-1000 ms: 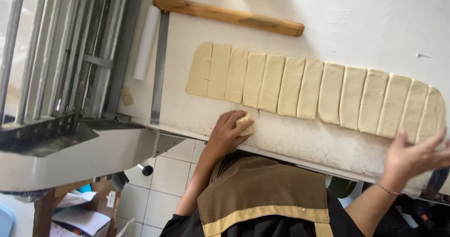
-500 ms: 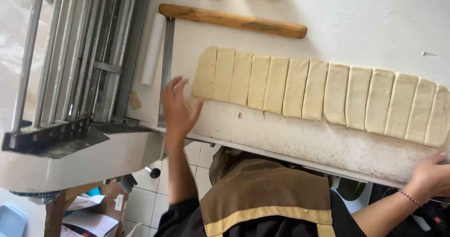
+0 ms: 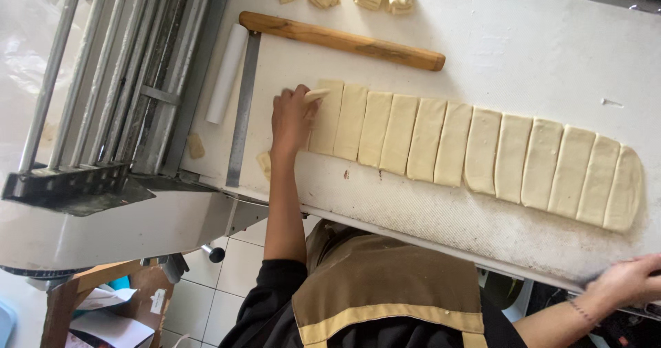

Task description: The person cuts strips of dough with a knife, folds the pieces into rectangular stacks, and then places the dough stacks into a plastic bag.

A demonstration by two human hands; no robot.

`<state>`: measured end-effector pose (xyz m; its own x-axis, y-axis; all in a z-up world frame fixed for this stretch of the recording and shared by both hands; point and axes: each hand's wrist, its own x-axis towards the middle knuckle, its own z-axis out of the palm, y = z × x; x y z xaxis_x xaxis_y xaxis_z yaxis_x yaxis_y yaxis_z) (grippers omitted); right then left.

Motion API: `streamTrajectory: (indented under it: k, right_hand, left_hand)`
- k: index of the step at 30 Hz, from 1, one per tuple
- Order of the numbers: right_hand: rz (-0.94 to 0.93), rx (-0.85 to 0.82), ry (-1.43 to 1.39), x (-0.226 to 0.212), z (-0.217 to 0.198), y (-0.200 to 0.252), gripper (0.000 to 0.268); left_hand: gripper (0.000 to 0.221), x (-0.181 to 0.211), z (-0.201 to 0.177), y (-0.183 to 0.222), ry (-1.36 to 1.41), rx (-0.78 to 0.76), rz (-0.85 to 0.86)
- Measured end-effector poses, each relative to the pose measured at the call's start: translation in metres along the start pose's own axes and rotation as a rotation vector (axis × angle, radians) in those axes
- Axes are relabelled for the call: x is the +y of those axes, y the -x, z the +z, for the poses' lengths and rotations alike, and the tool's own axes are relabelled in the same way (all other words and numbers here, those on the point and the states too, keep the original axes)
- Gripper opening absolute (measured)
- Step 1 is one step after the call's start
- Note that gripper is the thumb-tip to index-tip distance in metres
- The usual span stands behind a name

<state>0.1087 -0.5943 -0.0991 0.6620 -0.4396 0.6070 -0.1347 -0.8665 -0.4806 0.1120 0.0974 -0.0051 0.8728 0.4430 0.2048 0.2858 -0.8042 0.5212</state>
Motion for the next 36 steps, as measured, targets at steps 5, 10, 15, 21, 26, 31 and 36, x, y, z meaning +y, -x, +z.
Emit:
streamTrajectory:
  k: [5, 10, 15, 21, 26, 31, 36]
  right_hand:
    - [0.421, -0.366, -0.849, -0.113, 0.022, 0.041, 0.022]
    - [0.615, -1.385, -1.227, -0.311, 0.009, 0.120, 0.026]
    - [0.181, -1.714, -0.925, -0.419, -0.021, 0.163, 0.065]
    - [0.060, -1.638, -0.978, -0.412, -0.011, 0.174, 0.059]
    - [-0.020, -1.399, -0.932, -0.366, -0.012, 0.125, 0.053]
    - [-0.115, -1.283, -0.840, -0.327, -0.024, 0.076, 0.044]
    - [-0.152, -1.311, -0.783, -0.301, -0.033, 0.075, 0.050]
  left_hand:
    - [0.018, -0.003, 0.001, 0.007, -0.071, 0.064, -0.080]
    - [0.017, -0.007, -0.004, 0.013, 0.026, 0.230, 0.039]
    - [0.020, -0.034, 0.001, 0.046, 0.134, 0.548, 0.257]
    - [0.036, -0.004, -0.003, 0.124, 0.563, 1.011, 0.094]
    - [0.051, 0.089, 0.025, 0.159, 1.078, 0.767, -0.426]
    - [0.075, 0.108, 0.026, 0.193, 1.269, 0.463, -0.781]
    - [0.083, 0.082, 0.014, 0.239, 0.446, 0.316, -0.267]
